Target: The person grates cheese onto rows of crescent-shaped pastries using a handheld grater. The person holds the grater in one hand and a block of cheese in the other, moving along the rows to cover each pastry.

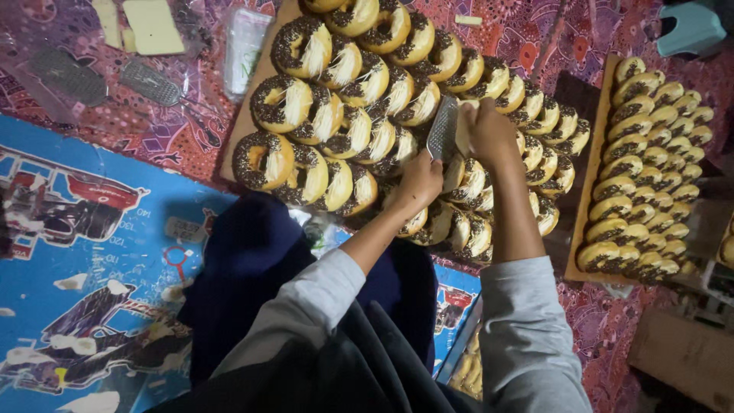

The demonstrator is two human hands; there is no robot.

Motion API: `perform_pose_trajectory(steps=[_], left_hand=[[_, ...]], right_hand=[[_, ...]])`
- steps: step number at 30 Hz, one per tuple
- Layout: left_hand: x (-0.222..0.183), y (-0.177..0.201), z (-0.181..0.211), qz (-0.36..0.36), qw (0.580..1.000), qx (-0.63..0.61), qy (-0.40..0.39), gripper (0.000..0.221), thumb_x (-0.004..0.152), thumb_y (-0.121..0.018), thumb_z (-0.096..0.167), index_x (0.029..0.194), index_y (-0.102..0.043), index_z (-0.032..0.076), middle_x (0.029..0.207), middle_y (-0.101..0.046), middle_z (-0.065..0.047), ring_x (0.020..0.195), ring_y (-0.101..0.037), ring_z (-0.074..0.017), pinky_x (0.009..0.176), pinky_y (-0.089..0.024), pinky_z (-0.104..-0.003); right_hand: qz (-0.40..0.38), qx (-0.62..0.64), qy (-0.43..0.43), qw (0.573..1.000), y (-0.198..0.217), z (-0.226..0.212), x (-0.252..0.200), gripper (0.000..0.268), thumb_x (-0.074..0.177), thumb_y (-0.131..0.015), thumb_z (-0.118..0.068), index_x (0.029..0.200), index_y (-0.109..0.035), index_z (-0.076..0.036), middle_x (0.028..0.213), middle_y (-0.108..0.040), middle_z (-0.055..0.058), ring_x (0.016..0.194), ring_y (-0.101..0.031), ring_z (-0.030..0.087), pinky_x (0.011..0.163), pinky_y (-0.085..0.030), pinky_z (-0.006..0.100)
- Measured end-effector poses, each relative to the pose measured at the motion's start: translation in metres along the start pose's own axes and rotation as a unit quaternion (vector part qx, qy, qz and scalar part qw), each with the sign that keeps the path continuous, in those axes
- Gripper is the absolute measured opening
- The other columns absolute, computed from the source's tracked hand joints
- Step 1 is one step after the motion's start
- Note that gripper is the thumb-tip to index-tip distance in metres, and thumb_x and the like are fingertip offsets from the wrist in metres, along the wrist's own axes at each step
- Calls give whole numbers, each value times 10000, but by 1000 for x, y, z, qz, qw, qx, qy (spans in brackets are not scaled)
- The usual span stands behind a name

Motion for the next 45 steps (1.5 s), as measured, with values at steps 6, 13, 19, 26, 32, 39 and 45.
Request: perform_pose_trajectory(steps=[6, 13, 19, 26, 32, 39, 45], left_hand=[[12, -19, -13, -25, 999, -27, 40, 237, 938, -512, 117, 1059, -571, -78, 928, -677, -350, 930, -654, -528, 828, -514, -568], [8, -20, -18, -28, 998, -20, 42, 218, 949, -501, 118, 1037, -567, -70, 921, -677, -358, 935, -647, -537, 835, -504, -581], [-7, 1, 5, -24, 999, -18, 34, 225, 988, -519, 157, 1021, -569, -60, 907, -675, -350, 928, -650, -535, 818, -514, -570], [-71, 43, 27, -42, 996, 78, 13, 233, 965, -538, 211, 1081, -618, 25, 843, -704, -273, 787, -675, -474, 765, -491, -552], [-75, 41, 31, -47, 987, -80, 130, 298, 1028, -511, 290, 1071, -638, 24, 737, -733, -175, 668, -708, -301, 680, -533, -428], [-51, 9, 73, 73, 984, -152, -54, 376, 1016, -645, 321, 1174, -616, -19, 1002, -721, -155, 859, -691, -218, 753, -545, -364], [-62, -16, 68, 28, 975, -201, 94, 359, 1043, -542, 307, 1211, -612, -2, 860, -685, -192, 642, -609, -221, 610, -493, -385]], right_hand=[[10, -128, 33, 991, -30, 10, 19, 525, 1074, -422, -404, 1187, -533, 97, 987, -683, 369, 947, -678, 523, 879, -518, 576], [68, -108, 34, 991, -53, 22, 56, 499, 1020, -425, -377, 1230, -597, 41, 1159, -627, 365, 1021, -630, 523, 874, -489, 567], [-28, -149, 36, 988, -53, 16, 69, 438, 1072, -421, -302, 1198, -666, 38, 1254, -626, 315, 1122, -622, 493, 977, -482, 548], [-123, 11, -60, 991, -29, 23, 63, 520, 1124, -352, -429, 1351, -593, -27, 1293, -632, 259, 1177, -648, 375, 1011, -481, 498], [-145, 270, -76, 949, 3, 67, -4, 579, 1132, -351, -459, 1262, -663, 10, 988, -713, 145, 777, -598, 212, 813, -511, 500], [-64, 303, 6, 951, -9, 54, -64, 516, 1071, -429, -491, 1138, -648, -29, 831, -628, 77, 720, -571, 168, 653, -490, 335], [24, 274, 17, 961, -14, 64, -95, 532, 1063, -450, -491, 1063, -662, -3, 806, -664, 100, 701, -606, 171, 637, -485, 333]])
Point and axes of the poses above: each hand's wrist, its own x-axis towards the middle knuckle, its own y-axis out of the back of the hand, z = x × y, the point moved 4 cm from there along x, towards the middle knuckle
